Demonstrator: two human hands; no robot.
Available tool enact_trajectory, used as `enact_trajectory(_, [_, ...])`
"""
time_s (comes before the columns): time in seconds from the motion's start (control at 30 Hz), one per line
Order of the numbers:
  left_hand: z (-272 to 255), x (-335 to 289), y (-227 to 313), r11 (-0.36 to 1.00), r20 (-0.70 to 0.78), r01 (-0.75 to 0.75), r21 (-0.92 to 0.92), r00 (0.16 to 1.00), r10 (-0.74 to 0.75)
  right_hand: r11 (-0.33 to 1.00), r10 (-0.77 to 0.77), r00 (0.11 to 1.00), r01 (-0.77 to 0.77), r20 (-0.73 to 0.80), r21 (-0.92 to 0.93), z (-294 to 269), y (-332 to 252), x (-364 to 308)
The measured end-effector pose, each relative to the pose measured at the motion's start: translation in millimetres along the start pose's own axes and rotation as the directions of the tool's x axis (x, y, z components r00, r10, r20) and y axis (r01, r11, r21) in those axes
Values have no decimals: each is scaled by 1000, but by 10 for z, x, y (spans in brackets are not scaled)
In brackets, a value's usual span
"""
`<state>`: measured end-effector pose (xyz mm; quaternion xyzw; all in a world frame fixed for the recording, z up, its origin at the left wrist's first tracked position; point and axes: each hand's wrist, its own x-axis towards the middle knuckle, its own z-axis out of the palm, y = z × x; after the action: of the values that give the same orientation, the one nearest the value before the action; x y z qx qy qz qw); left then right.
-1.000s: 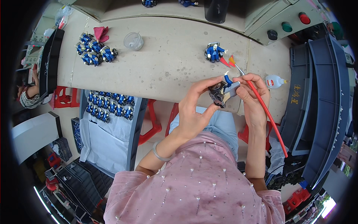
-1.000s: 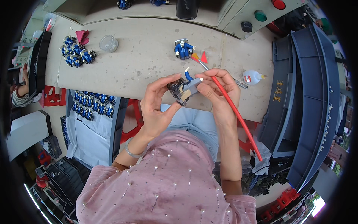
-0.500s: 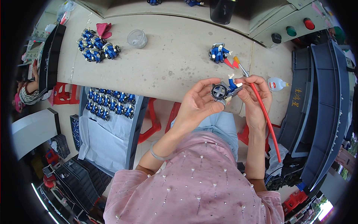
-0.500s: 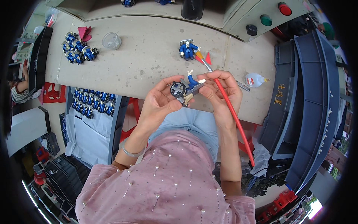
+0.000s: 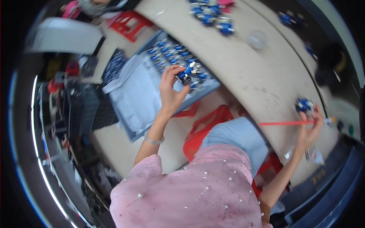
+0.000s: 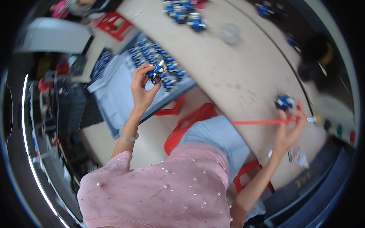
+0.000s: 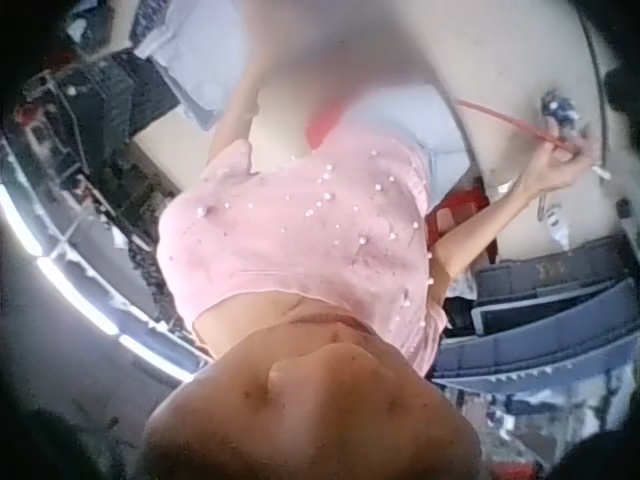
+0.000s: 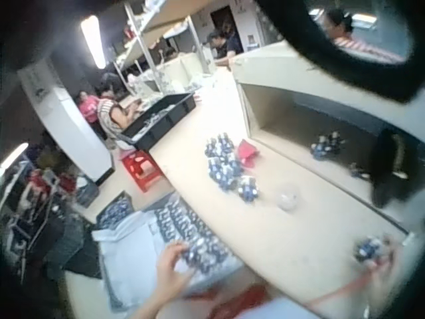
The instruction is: Painting and detailing small robot figurines using a thin paintbrush on an assembly line.
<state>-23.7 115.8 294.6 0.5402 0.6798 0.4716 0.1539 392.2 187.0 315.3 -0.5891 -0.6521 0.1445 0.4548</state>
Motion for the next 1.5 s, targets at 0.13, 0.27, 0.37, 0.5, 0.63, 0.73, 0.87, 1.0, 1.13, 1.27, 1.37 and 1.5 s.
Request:
enact_trajectory(0.13, [-711,-46,-1006,899,-23,-15,437,999,28,997,68,996,-70,61,30,13,193,1])
enact_trajectory(0.27, [-807,-272,-1571,851,125,-99,516,991,39,963,221,970,-233,96,136,-47,405,-9])
enact_trajectory(0.37, [-622,-345,-1769,745,204,-208,633,974,98,954,252,963,-263,94,141,-77,484,11])
enact_trajectory(0.5, [-462,-326,-1917,768,156,-140,625,986,53,895,319,937,-346,141,281,-87,497,42])
enact_trajectory(0.63, [-436,-326,-1990,825,110,-42,564,994,-25,924,291,949,-312,125,219,-66,536,45])
enact_trajectory(0.73, [-426,-353,-1999,850,78,17,527,995,-68,935,262,955,-287,141,209,-40,606,36])
enact_trajectory(0.87, [-419,-403,-1979,845,-19,58,531,998,-57,947,230,963,-255,141,197,-39,681,60])
enact_trajectory(1.0, [-435,-397,-1991,870,-40,59,489,998,-45,944,230,960,-260,158,202,-26,679,109])
enact_trajectory(1.13, [-428,-392,-2019,938,-123,142,318,987,-108,962,159,981,-179,110,206,29,629,113])
enact_trajectory(1.27, [-396,-401,-2034,959,-166,151,239,980,-113,949,203,975,-218,89,227,38,601,119])
enact_trajectory(1.37, [-371,-394,-2053,953,-154,142,268,983,-103,940,216,973,-230,80,250,23,607,117])
enact_trajectory(1.5, [-356,-381,-2086,929,-133,140,343,986,-99,958,160,986,-166,45,234,-24,574,108])
